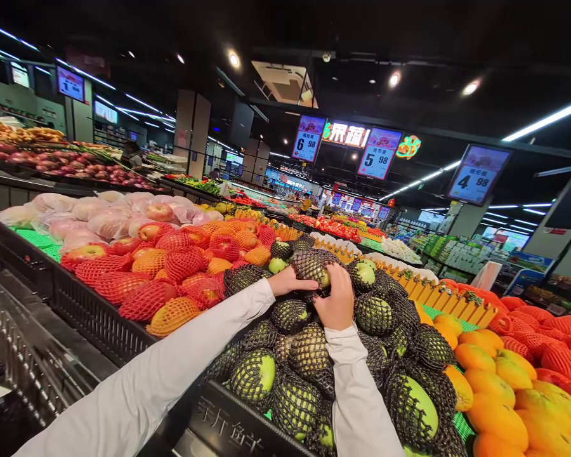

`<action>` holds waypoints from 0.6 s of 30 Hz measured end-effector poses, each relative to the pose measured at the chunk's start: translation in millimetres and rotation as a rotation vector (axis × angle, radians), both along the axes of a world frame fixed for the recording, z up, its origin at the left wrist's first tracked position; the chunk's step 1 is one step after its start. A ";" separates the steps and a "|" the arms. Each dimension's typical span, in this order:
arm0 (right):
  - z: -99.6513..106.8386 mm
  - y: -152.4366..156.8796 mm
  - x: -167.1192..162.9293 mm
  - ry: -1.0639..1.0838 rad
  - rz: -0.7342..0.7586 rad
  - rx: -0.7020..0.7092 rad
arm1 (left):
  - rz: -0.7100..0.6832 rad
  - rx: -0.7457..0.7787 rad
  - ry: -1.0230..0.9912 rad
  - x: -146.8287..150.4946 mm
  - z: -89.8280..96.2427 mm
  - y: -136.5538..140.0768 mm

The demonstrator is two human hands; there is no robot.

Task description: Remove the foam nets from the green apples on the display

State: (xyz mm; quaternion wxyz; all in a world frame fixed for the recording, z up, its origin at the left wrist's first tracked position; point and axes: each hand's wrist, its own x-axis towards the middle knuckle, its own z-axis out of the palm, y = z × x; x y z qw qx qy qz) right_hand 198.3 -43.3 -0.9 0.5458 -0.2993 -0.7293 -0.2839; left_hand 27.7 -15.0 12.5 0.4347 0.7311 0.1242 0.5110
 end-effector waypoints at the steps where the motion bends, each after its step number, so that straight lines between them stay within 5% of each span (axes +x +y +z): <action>1: 1.0 -1.3 -0.4 -0.024 0.007 -0.010 | 0.023 0.021 -0.028 1.5 0.4 0.3; 8: 14.5 -21.4 -9.4 0.245 0.025 0.054 | 0.165 -0.233 -0.337 0.4 1.5 7.5; 14: 12.2 -18.4 -11.0 0.371 0.072 -0.326 | 0.090 -0.251 -0.281 0.0 2.3 0.9; 18: 11.9 -17.4 -10.6 0.400 0.067 -0.337 | 0.063 -0.335 -0.359 -0.1 0.7 0.8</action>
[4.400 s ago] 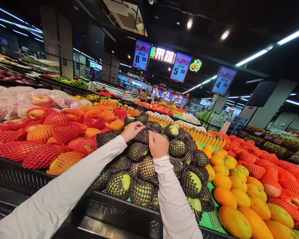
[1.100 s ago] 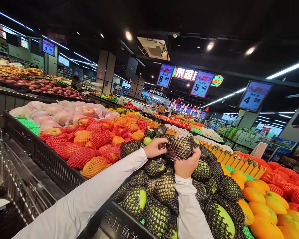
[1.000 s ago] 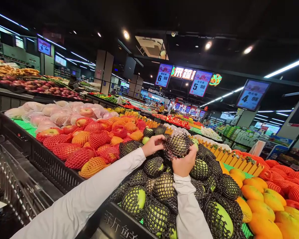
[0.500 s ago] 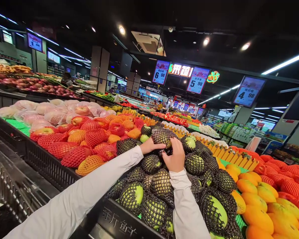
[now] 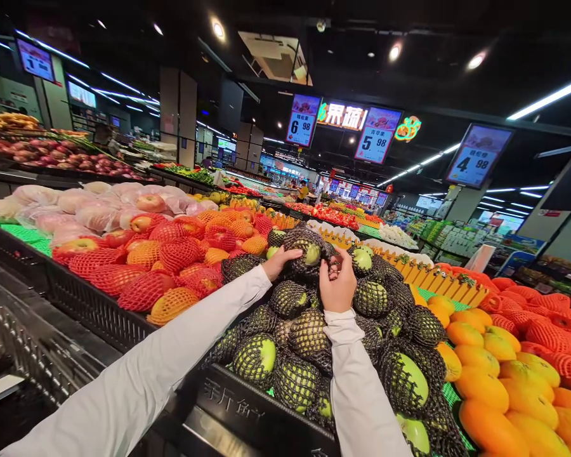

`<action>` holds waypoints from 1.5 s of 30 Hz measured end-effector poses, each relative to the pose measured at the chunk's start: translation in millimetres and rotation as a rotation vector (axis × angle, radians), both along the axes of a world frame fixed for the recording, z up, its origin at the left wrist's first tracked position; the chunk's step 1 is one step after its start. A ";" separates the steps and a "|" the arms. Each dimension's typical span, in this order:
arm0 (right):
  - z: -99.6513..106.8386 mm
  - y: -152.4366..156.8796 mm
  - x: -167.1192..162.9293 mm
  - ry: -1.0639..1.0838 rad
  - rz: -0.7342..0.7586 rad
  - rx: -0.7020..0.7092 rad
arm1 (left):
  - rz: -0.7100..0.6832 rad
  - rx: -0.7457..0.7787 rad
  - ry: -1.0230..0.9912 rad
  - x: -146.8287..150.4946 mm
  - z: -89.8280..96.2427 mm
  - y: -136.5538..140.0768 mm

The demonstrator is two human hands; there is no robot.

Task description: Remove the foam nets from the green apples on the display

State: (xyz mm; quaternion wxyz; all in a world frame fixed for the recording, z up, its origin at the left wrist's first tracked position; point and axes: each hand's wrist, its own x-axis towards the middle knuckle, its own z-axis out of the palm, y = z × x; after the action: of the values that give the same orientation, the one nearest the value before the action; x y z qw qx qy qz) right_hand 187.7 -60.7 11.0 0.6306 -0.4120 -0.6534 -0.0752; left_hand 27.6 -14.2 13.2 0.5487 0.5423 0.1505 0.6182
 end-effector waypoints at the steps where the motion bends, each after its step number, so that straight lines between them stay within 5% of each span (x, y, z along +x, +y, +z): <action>1: 0.0 0.6 0.6 0.010 0.003 -0.007 | 0.007 -0.037 -0.015 -0.2 -0.8 0.8; 6: -1.1 4.5 5.0 -0.087 0.018 -0.001 | -0.053 -0.124 -0.073 0.4 -5.3 1.8; 13: -0.2 -1.2 4.7 -0.032 0.271 -0.031 | -0.116 -0.050 -0.063 1.3 -10.7 2.8; 27: 0.5 -1.0 1.6 -0.026 -0.004 0.046 | -0.105 -0.030 -0.023 -1.3 -15.6 12.1; 35: -4.8 5.6 6.9 0.034 -0.114 -0.087 | -0.258 -0.063 0.120 -1.9 -16.6 2.2; 45: -2.4 -0.9 2.9 -0.231 0.224 0.065 | -0.129 -0.089 0.125 -9.1 -7.4 6.4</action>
State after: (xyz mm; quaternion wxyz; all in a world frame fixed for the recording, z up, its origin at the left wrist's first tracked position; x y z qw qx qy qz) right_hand 190.6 -61.6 8.6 0.5686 -0.3046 -0.7607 -0.0723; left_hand 18.5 -7.9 5.8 0.6007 0.5632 0.1764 0.5393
